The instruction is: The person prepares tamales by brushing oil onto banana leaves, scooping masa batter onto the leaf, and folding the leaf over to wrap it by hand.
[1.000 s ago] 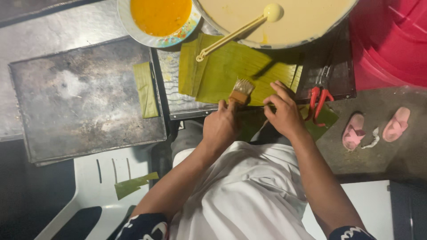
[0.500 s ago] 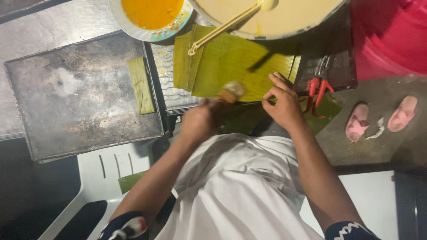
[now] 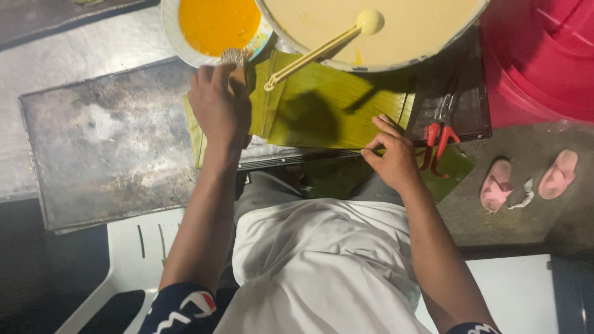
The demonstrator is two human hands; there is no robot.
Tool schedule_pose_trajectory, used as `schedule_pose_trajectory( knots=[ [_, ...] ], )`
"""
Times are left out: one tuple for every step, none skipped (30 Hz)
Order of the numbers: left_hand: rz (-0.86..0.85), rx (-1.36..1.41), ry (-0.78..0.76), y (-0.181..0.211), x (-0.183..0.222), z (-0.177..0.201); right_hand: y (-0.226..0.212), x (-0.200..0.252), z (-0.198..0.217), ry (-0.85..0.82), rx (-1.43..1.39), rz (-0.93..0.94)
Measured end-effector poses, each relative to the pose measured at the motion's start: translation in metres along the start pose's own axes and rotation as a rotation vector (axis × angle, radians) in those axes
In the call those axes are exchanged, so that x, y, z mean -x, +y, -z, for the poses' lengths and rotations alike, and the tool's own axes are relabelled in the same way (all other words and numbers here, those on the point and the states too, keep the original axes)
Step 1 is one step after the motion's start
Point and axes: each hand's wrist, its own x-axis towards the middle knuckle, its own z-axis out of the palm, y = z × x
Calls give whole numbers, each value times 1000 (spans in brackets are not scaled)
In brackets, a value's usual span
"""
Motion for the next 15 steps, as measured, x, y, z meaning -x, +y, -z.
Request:
schedule_pose_trajectory(
  knots=[
    [-29, 95, 41, 10, -5, 1, -1, -1, -1, 13, 16, 15],
    [-137, 103, -11, 20, -9, 0, -1, 2, 0, -12, 12, -57],
    [-246, 111, -63, 32, -11, -3, -2, 5, 2, -37, 7, -128],
    [-359, 91, -51, 46, -15, -9, -4, 2, 2, -60, 1, -186],
    [-472, 70, -39, 55, -22, -13, -6, -1, 2, -51, 3, -162],
    [-474, 61, -156, 60, -28, -15, -7, -1, 3, -43, 6, -144],
    [-475, 52, -272, 64, -35, -16, -8, -1, 4, -34, 8, -125],
    [-481, 41, -388, 66, -42, -14, -8, -1, 4, -57, 16, -183],
    [-501, 43, -330, 63, -49, -9, -8, -2, 3, -81, 23, -241],
    [-523, 49, -281, 56, -56, 0, -7, 1, 2, -107, 29, -308],
    [-545, 55, -232, 49, -64, 10, -5, 2, 1, -71, 23, -228],
    [-496, 51, -202, 39, -74, 20, -3, 1, 0, -32, 20, -149],
    [-447, 47, -172, 31, -83, 31, -1, 1, -1, 6, 17, -69],
    [-398, -33, -172, 27, -90, 36, 1, 2, -1, 14, 11, -46],
    [-348, -113, -173, 24, -94, 41, 2, 3, 0, 22, 6, -22]
  ],
)
